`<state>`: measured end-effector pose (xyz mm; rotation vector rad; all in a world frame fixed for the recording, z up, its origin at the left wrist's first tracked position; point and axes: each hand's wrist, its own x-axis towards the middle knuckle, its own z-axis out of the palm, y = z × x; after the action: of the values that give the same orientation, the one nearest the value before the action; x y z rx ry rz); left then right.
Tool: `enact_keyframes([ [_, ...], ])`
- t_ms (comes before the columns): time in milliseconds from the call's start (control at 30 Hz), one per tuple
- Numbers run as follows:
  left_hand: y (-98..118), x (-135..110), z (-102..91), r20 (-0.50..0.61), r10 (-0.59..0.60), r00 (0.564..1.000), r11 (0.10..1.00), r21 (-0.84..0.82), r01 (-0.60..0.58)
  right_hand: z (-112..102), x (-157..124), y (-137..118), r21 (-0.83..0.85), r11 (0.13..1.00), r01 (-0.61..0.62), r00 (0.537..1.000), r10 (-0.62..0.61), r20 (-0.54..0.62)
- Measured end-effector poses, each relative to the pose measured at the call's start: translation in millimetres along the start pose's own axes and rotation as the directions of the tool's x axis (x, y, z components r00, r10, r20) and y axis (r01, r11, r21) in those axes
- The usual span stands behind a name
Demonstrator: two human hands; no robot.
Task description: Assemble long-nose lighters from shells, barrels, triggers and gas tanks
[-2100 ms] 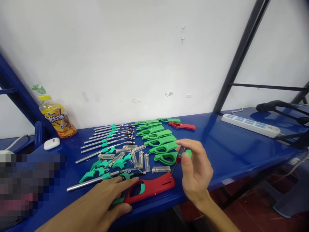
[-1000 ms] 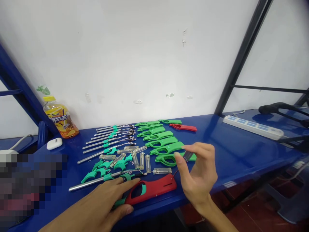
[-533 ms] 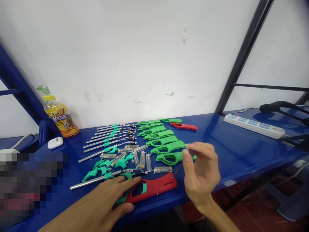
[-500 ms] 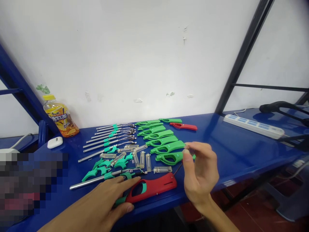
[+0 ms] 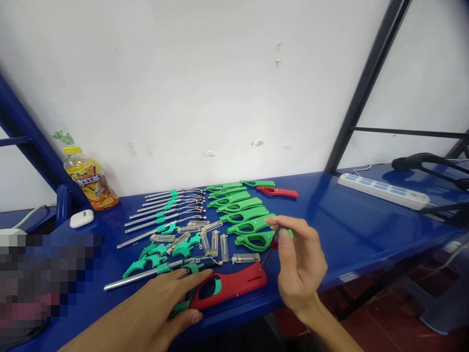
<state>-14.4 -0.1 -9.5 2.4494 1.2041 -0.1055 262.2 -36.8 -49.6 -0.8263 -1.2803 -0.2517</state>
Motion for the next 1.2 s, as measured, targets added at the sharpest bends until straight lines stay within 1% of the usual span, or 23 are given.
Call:
enact_keyframes([
  [67,0.9,-0.4,0.2,-0.010,0.009,1.000,1.000,-0.007,-0.009,0.5,0.9,-0.2,0.009,1.000,0.028,0.999,-0.028,-0.019],
  [133,2.2,-1.6,1.2,-0.021,0.017,1.000,1.000,-0.022,-0.018,1.5,2.5,-0.3,-0.035,0.994,0.105,0.990,-0.108,-0.087],
  [200,3.0,-3.0,2.5,-0.039,0.024,0.999,0.999,-0.021,-0.025,2.3,3.3,-0.6,-0.073,0.986,0.151,0.979,-0.160,-0.126],
  [267,2.8,-4.1,3.6,-0.060,0.036,0.998,0.999,-0.007,-0.037,2.4,3.0,-0.8,-0.044,0.989,0.140,0.984,-0.144,-0.104],
  [367,1.1,-4.4,4.7,-0.084,0.048,0.995,0.999,-0.020,-0.049,1.6,2.6,-0.8,0.021,0.995,0.102,0.994,-0.101,-0.036],
  [400,0.4,-4.2,4.8,-0.089,0.052,0.995,0.998,-0.031,-0.055,1.4,2.8,-0.7,0.018,0.994,0.107,0.994,-0.106,-0.034],
  [467,-1.0,-3.4,5.2,-0.090,0.056,0.994,0.997,-0.053,-0.061,1.1,3.7,-0.4,-0.014,0.990,0.144,0.987,-0.144,-0.068],
  [533,-2.4,-2.8,5.8,-0.079,0.050,0.996,0.996,-0.074,-0.056,1.2,4.5,-0.3,-0.041,0.984,0.174,0.978,-0.178,-0.105],
  [567,-3.2,-2.7,6.3,-0.068,0.047,0.997,0.995,-0.090,-0.053,1.3,4.5,-0.4,-0.037,0.985,0.171,0.979,-0.174,-0.108],
  [667,-6.3,-2.9,8.2,-0.050,0.042,0.998,0.992,-0.118,-0.048,1.5,3.5,-0.7,0.025,0.995,0.096,0.994,-0.094,-0.052],
  [733,-8.1,-3.2,9.1,-0.038,0.036,0.999,0.992,-0.117,-0.040,1.4,2.8,-0.9,0.030,0.997,0.071,0.997,-0.070,-0.023],
  [867,-7.2,-3.0,7.2,-0.002,0.030,1.000,0.993,-0.118,-0.030,1.5,2.5,-0.9,-0.039,0.993,0.113,0.991,-0.116,-0.071],
  [933,-4.2,-2.8,4.7,0.014,0.022,1.000,0.992,-0.127,-0.020,1.6,2.3,-0.9,-0.017,0.997,0.076,0.995,-0.077,-0.067],
  [1033,0.8,-3.4,1.7,0.031,0.014,0.999,0.992,-0.129,-0.010,1.3,1.8,-1.5,0.016,1.000,0.022,1.000,-0.022,-0.012],
  [1167,3.5,-4.4,-0.2,0.040,0.008,0.999,0.990,-0.140,-0.002,0.5,1.0,-2.4,-0.021,0.995,0.092,0.995,-0.093,-0.044],
  [1200,3.6,-4.4,-0.7,0.040,0.004,0.999,0.989,-0.145,0.001,0.5,0.6,-2.3,-0.013,0.996,0.093,0.994,-0.094,-0.049],
])
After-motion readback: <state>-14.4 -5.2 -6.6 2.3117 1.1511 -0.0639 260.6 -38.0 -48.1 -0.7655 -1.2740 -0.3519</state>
